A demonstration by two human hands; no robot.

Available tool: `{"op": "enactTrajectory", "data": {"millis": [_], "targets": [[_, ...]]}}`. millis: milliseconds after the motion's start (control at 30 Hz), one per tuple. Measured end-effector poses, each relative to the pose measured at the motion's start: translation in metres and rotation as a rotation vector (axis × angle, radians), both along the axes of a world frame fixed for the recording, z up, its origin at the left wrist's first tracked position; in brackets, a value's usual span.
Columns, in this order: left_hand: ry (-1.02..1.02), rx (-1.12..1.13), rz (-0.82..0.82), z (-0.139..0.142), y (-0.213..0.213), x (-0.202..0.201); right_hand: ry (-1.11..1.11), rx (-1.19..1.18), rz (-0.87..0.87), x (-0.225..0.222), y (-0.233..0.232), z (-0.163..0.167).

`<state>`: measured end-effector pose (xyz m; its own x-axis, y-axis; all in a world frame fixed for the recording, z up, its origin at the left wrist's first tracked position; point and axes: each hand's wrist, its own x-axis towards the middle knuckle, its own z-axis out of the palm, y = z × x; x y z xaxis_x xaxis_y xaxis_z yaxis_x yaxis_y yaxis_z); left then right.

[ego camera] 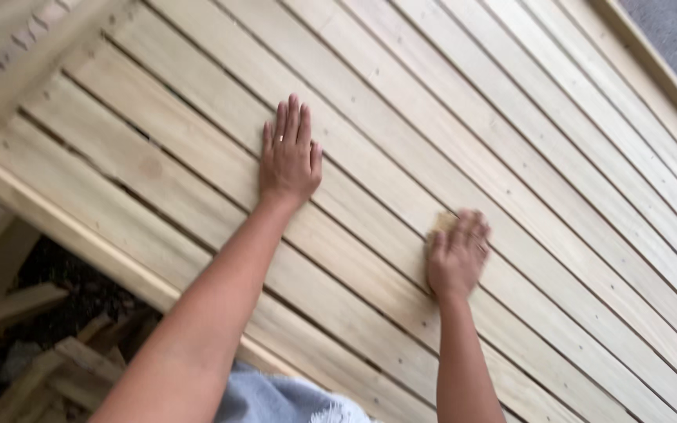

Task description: The person sands the slatted surfaces and edges of an unfinished wooden bench with sandpaper, rubbing back and forth across the planks. They move around the bench to sand different sections, briefly use a black sanding block, and continue sanding the seat and side rails.

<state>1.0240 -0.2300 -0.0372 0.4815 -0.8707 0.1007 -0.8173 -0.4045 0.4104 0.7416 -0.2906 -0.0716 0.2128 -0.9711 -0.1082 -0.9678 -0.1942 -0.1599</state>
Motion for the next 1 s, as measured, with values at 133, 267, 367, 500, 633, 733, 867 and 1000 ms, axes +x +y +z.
{"op": "enactTrajectory", "data": {"millis": [133, 267, 367, 500, 633, 733, 867, 1000], "targets": [[-0.018, 0.092, 0.016, 0.001, -0.010, -0.007, -0.074, -0.014, -0.243, 0.034, -0.038, 0.005], [-0.021, 0.049, 0.025, -0.003, -0.015, -0.018, -0.116, -0.018, 0.164, 0.130, -0.041, 0.022], [0.091, -0.018, 0.057, -0.008, -0.014, -0.020, 0.036, 0.010, 0.614, 0.154, -0.006, 0.021], [0.052, -0.060, 0.038, -0.019, -0.014, -0.022, 0.007, 0.052, 0.483, 0.051, 0.006, 0.004], [0.053, -0.046, 0.053, -0.025, -0.021, -0.029, 0.020, 0.014, -0.092, -0.084, -0.043, -0.004], [-0.001, -0.007, 0.048, -0.027, -0.031, -0.032, 0.002, -0.051, -0.368, -0.100, -0.100, -0.009], [0.017, 0.018, 0.067, -0.029, -0.039, -0.035, 0.016, -0.012, -0.217, 0.019, -0.166, 0.006], [0.057, -0.123, 0.072, -0.029, -0.038, -0.034, -0.173, 0.127, 0.230, 0.187, -0.141, 0.043]]}}
